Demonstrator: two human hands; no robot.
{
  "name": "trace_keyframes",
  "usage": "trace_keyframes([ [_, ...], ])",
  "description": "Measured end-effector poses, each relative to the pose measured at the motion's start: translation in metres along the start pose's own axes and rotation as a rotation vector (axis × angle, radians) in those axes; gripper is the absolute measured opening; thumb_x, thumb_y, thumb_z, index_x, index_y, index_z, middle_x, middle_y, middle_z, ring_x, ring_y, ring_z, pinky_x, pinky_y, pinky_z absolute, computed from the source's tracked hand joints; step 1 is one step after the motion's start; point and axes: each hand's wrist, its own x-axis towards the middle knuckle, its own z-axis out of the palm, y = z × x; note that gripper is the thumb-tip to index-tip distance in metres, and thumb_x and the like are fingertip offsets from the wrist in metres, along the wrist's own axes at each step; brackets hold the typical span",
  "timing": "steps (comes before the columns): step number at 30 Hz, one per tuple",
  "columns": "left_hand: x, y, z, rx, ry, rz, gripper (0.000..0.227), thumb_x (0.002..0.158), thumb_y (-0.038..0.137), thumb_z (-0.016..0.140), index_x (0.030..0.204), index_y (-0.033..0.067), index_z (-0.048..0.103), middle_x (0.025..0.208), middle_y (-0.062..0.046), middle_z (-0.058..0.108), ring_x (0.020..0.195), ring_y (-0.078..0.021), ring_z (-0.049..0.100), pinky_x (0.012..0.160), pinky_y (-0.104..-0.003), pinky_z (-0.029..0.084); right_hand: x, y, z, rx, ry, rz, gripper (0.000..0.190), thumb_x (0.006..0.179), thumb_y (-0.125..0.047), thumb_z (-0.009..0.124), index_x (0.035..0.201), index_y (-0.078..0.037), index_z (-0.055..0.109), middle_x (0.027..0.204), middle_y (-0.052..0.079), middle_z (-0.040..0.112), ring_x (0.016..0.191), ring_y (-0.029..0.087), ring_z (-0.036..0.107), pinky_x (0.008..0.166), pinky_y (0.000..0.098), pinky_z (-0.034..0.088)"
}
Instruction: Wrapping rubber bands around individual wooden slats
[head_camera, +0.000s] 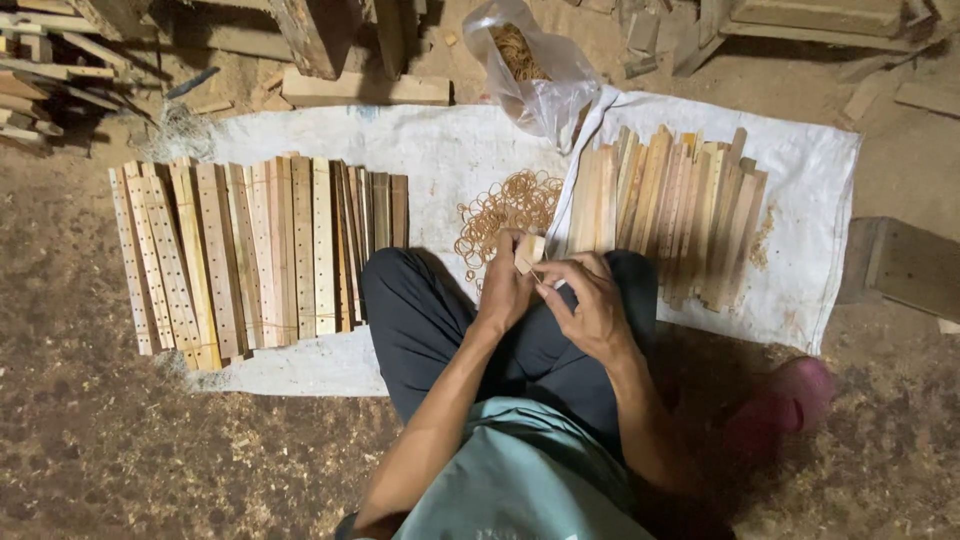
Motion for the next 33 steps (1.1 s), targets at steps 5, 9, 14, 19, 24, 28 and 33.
trace_keyframes([
  [5,0.002,0.006,0.001,-0.154,0.079,0.041,0.03,0.089,0.005,0.07,0.113,0.0078,0.053,0.095,-0.024,0.067,0.095,-0.0408,0.066,0.087,-0.048,0.049,-0.017,0.016,0.014,0.064,0.025,0.047,0.011,0.091,-0.021,0.076,0.096,-0.013,0.07,0.074,0.002,0.061,0.086,0.029,0.064,0.086,0.0436,0.05],
  [9,0.004,0.009,-0.002,-0.311,0.153,-0.014,0.025,0.09,0.016,0.076,0.108,0.0066,0.06,0.097,-0.016,0.067,0.096,-0.0251,0.061,0.091,-0.042,0.05,-0.012,-0.008,0.008,0.441,0.087,0.091,0.031,0.097,-0.017,0.069,0.068,-0.006,0.064,0.072,0.006,0.062,0.096,0.03,0.062,0.095,0.0411,0.046],
  [14,0.002,-0.011,0.007,-0.295,0.201,-0.033,0.033,0.091,0.022,0.078,0.115,0.0066,0.06,0.104,-0.014,0.069,0.099,-0.026,0.065,0.093,-0.045,0.049,-0.021,0.018,0.042,1.61,0.495,0.416,0.02,0.097,-0.022,0.061,0.104,-0.008,0.074,0.109,0.011,0.075,0.109,0.026,0.065,0.096,0.0385,0.047],
  [19,-0.002,-0.01,0.005,-0.203,0.194,0.164,0.032,0.087,0.014,0.076,0.112,0.0053,0.058,0.099,-0.019,0.062,0.099,-0.0325,0.062,0.09,-0.047,0.048,0.011,-0.032,0.023,1.357,0.457,0.668,0.044,0.093,-0.002,0.059,0.137,-0.005,0.06,0.136,0.016,0.068,0.084,0.007,0.06,0.064,0.0197,0.04],
  [24,-0.01,0.026,-0.015,-0.039,0.077,0.188,0.04,0.08,0.015,0.081,0.108,0.0104,0.053,0.091,-0.015,0.061,0.085,-0.0373,0.062,0.078,-0.045,0.048,0.02,-0.028,0.011,0.375,0.149,0.186,0.057,0.076,-0.017,0.091,0.128,-0.006,0.071,0.117,0.013,0.073,0.1,0.026,0.072,0.078,0.0376,0.055],
  [28,-0.014,0.038,-0.014,0.065,0.036,0.199,0.033,0.08,0.0,0.067,0.108,0.0059,0.052,0.088,-0.023,0.061,0.084,-0.0484,0.061,0.079,-0.051,0.047,0.027,-0.021,0.006,0.172,0.071,0.135,0.05,0.075,-0.024,0.09,0.121,-0.013,0.074,0.104,0.006,0.072,0.096,0.024,0.066,0.086,0.0357,0.051],
  [33,-0.012,0.016,-0.004,-0.015,0.003,0.166,0.032,0.079,-0.003,0.063,0.107,0.0088,0.055,0.086,-0.021,0.062,0.082,-0.0459,0.063,0.077,-0.05,0.047,0.008,0.012,0.025,0.384,0.103,0.251,0.049,0.079,-0.017,0.087,0.121,-0.006,0.065,0.105,0.01,0.065,0.096,0.021,0.06,0.08,0.0339,0.048],
])
